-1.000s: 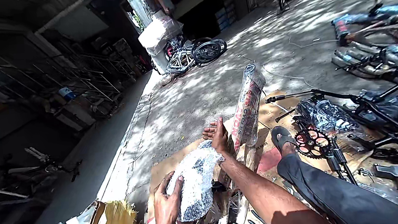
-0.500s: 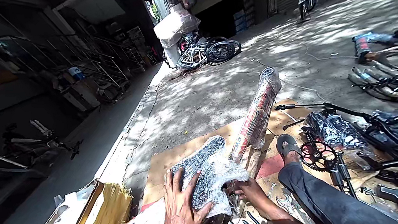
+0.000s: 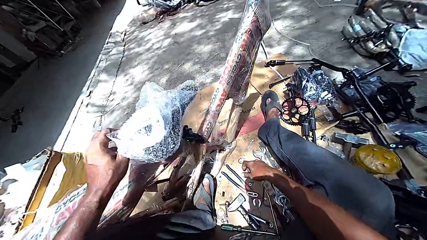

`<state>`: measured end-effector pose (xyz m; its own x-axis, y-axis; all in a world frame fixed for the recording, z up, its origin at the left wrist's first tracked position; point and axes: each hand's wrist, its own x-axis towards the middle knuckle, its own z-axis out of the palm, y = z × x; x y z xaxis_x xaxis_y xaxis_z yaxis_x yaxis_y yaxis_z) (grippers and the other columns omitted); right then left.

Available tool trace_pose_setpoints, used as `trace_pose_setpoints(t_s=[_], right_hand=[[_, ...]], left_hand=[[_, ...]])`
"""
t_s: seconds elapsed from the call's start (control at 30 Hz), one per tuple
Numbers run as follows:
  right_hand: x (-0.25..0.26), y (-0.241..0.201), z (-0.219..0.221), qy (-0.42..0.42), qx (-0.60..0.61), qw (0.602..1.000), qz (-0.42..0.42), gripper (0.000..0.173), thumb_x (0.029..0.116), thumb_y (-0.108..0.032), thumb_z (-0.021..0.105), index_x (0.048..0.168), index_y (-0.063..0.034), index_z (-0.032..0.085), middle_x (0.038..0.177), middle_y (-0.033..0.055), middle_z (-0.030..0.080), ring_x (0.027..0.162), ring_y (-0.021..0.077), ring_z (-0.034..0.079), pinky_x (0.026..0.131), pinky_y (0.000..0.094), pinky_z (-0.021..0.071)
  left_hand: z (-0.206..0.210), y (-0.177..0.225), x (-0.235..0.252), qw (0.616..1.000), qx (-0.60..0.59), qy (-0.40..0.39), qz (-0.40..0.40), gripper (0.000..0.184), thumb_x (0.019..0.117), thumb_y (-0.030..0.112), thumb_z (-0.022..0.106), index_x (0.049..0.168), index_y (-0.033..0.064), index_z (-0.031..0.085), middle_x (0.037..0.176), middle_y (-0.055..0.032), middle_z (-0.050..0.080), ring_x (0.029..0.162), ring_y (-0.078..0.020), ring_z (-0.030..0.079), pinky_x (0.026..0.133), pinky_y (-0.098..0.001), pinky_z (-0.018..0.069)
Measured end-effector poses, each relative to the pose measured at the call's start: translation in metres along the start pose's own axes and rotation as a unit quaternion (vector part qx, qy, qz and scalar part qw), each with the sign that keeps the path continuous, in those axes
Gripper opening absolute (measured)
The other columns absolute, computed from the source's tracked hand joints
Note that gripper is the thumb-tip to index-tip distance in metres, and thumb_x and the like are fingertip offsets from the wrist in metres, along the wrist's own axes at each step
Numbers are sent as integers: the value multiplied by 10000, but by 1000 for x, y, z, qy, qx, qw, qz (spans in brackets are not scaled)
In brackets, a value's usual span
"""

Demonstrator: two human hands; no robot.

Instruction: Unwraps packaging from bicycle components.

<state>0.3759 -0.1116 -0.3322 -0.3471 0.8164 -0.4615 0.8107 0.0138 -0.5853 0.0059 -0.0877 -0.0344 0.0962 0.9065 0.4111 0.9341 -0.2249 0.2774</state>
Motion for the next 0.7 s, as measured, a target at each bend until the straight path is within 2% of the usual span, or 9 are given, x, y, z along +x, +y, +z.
trace_pose_setpoints(t_s=[0.07,0.13,0.2,0.37,0.43,0.5,0.57,0.63,0.7], right_hand=[[-2,1,4,-36,-15,999,-7,339,980,-321,668,1209,-72,682,1070,208,708,1054,387,671,936,603,503],[1,8,5,-63,-17,998,-13,320,999,-295,640,1195,-45,679,1095,227,697,1077,403,657,949,611,485],[3,17,-2,-25,2,1000,18,292,1009,-272,603,1186,-58,692,1094,217,704,1070,398,662,933,610,490],[11,42,-6,127,120,976,131,243,983,-216,596,1150,-73,700,1051,219,716,1023,409,682,887,636,511],[19,46,3,124,131,972,153,258,973,-196,597,1169,-58,691,1088,233,708,1057,420,673,899,636,505],[22,42,15,62,91,983,150,302,972,-179,587,1226,-32,660,1177,250,682,1131,429,648,933,634,496],[25,39,26,2,35,992,123,376,960,-188,618,1293,-15,631,1236,260,663,1180,430,631,969,632,484],[29,37,34,-20,2,996,86,389,966,-229,632,1301,-32,650,1277,244,653,1234,418,602,1028,622,456],[31,33,33,-19,22,998,58,353,976,-247,637,1257,-36,669,1233,241,674,1196,417,622,1011,627,457]], left_hand=[[8,-12,0,992,-56,17,-110,264,956,172,639,1155,1,617,1016,-249,660,960,-403,652,815,-666,477],[17,-22,-10,969,-157,14,-192,373,950,172,647,1295,50,573,1143,-200,660,1032,-309,672,875,-607,540],[24,-26,-21,941,-238,26,-238,403,971,91,592,1364,76,505,1192,-157,651,987,-246,706,820,-524,612],[35,-3,-64,930,-290,129,-185,89,1031,148,465,1047,99,539,845,47,584,688,-43,613,649,-266,561],[45,12,-88,970,-191,100,-108,248,1000,235,478,872,78,622,785,4,644,715,-94,641,688,-325,556],[48,22,-99,999,-25,-13,-32,429,996,410,525,1052,43,741,994,-160,726,977,-310,683,907,-545,512],[57,28,-90,984,115,-135,-27,637,942,578,586,1216,13,693,1119,-278,696,1092,-493,643,950,-696,436],[72,17,-75,963,141,-215,-76,675,945,641,588,1339,95,638,1261,-243,666,1193,-477,612,983,-728,417],[87,0,-51,953,83,-273,-101,618,978,675,492,1400,243,619,1407,-64,628,1330,-292,563,1119,-634,384]])
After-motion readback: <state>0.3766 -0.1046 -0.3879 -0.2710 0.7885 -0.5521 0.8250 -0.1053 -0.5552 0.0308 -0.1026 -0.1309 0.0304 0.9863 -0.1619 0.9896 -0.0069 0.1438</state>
